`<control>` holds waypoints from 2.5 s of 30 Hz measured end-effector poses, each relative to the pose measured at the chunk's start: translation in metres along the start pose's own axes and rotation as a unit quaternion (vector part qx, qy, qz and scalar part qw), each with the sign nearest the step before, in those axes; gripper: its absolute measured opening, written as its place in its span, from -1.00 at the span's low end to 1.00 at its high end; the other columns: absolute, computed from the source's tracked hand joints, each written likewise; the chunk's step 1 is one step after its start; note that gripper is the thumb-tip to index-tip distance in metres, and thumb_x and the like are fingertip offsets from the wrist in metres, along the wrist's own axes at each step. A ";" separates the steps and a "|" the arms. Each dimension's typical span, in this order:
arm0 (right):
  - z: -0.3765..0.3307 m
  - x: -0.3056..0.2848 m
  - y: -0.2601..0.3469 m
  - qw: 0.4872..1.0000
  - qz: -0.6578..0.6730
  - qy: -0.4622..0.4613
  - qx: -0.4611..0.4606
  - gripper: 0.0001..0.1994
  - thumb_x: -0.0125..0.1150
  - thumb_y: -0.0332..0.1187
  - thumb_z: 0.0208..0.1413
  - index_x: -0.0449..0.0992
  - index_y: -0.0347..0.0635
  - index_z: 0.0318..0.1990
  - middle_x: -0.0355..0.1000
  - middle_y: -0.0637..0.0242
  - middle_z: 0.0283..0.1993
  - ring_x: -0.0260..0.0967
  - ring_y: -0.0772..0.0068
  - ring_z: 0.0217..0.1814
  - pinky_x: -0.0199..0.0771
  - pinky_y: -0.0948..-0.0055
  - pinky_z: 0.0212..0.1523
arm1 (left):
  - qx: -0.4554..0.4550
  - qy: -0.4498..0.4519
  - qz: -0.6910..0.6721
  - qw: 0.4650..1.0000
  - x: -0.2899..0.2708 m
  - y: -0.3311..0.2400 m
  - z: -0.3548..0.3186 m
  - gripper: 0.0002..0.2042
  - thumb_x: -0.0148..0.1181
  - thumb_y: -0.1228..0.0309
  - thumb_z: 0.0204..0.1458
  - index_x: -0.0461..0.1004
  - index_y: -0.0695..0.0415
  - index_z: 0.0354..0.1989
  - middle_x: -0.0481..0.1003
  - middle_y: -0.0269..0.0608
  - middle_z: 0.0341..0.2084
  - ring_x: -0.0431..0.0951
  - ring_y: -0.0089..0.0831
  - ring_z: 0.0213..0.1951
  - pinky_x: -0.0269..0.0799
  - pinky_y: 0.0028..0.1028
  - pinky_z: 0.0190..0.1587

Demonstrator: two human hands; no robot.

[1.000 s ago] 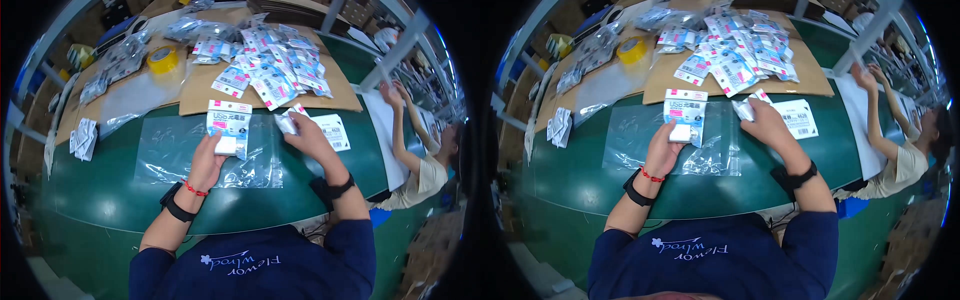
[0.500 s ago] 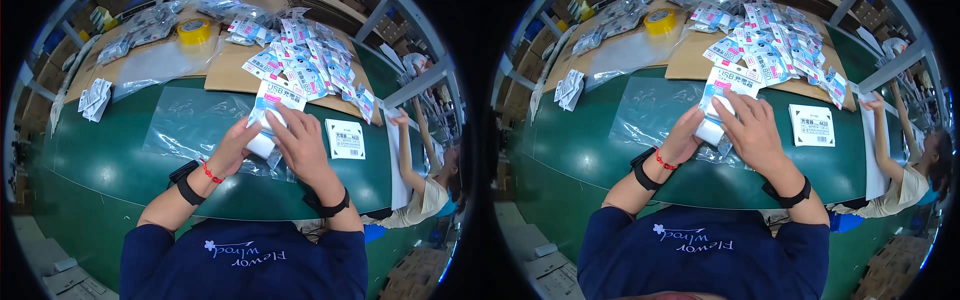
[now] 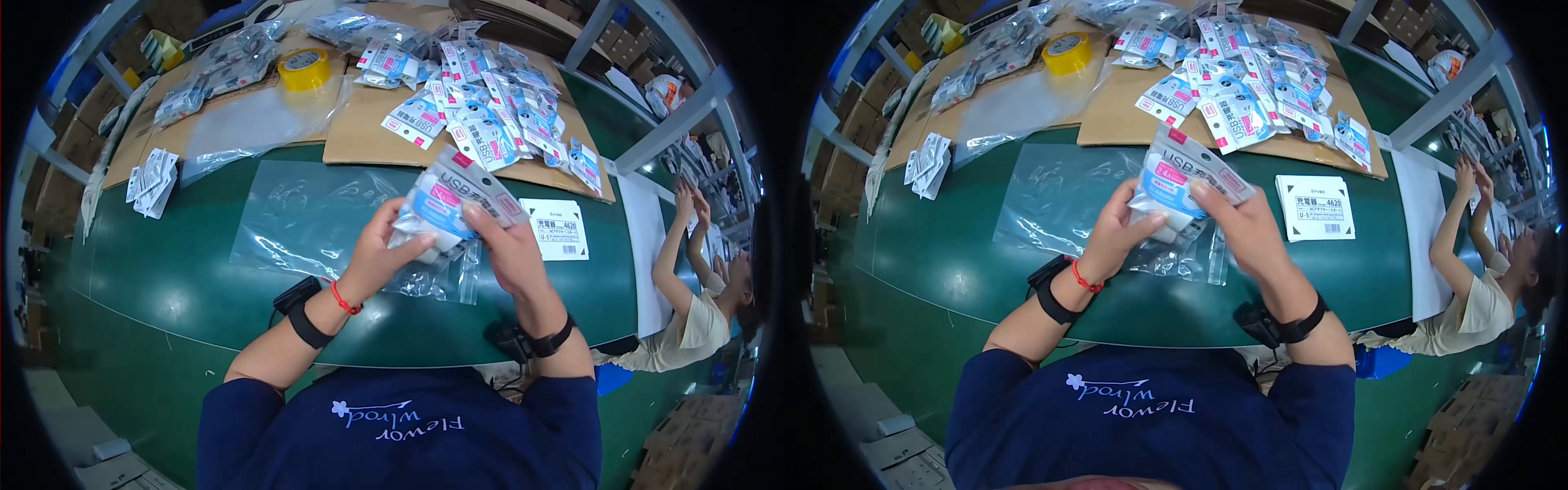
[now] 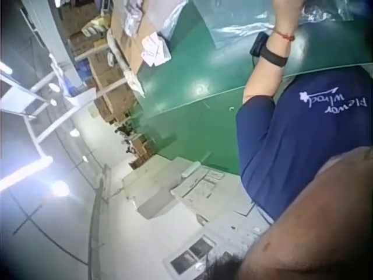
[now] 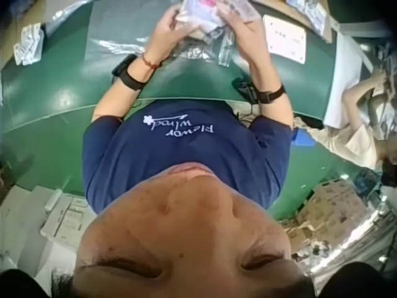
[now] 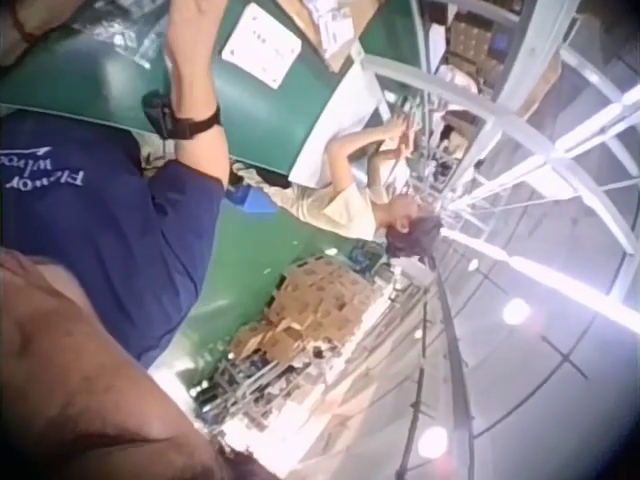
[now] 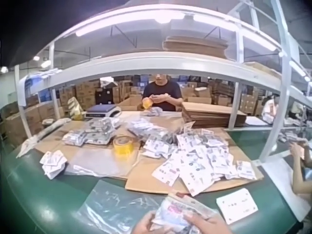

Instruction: The person packages USB chargers by hand, placing multiple chargers and a paper label into a plastic bag before setting it aside. This process is repeated with new bags, chargers, and labels throughout the video.

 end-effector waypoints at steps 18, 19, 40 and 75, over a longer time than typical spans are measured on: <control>0.013 0.062 0.058 0.860 -0.380 0.248 -0.235 -0.55 0.06 -0.36 0.10 0.32 -0.28 0.16 0.28 0.05 0.20 0.18 0.05 0.30 0.12 0.15 0.29 | -0.134 -0.117 -0.279 0.944 -0.047 0.017 -0.006 -0.61 -0.11 0.55 0.11 0.14 0.17 0.16 0.39 -0.06 -0.02 0.47 -0.26 -0.02 0.46 -0.31 -0.01; 0.037 0.053 0.060 0.864 -0.418 0.180 -0.218 -0.52 0.07 -0.32 0.10 0.28 -0.30 0.18 0.28 0.01 0.19 0.19 0.01 0.28 0.15 0.16 0.27 | -0.114 -0.144 -0.263 0.947 -0.053 0.018 -0.005 -0.60 -0.11 0.56 0.10 0.14 0.17 0.15 0.39 -0.07 -0.03 0.48 -0.26 -0.03 0.46 -0.31 -0.02; 0.189 0.065 0.009 0.750 -0.643 0.134 -0.079 -0.41 -0.02 -0.67 -0.11 0.34 -0.07 0.18 0.31 0.01 0.16 0.21 0.02 0.24 0.16 0.25 0.26 | -0.028 -0.168 -0.325 0.930 -0.058 0.006 -0.007 -0.39 -0.07 0.61 0.07 -0.05 0.08 0.32 0.31 -0.13 0.06 0.43 -0.35 0.02 0.41 -0.35 0.03; -0.056 0.114 0.016 0.675 -0.575 0.227 -0.403 -0.36 0.27 -0.35 -0.06 0.23 -0.21 0.23 0.31 0.14 0.05 0.17 -0.04 0.24 0.09 -0.02 0.25 | -0.105 -0.061 -0.193 0.974 -0.028 -0.013 -0.003 -0.46 0.03 0.27 0.20 0.03 0.11 0.30 0.34 -0.15 0.09 0.41 -0.40 0.06 0.40 -0.38 0.04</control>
Point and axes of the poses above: each hand's wrist, its own z-axis towards the middle knuckle, its own x-axis out of the palm, y = z × x, the point moved 10 cm from there along z, towards the middle knuckle
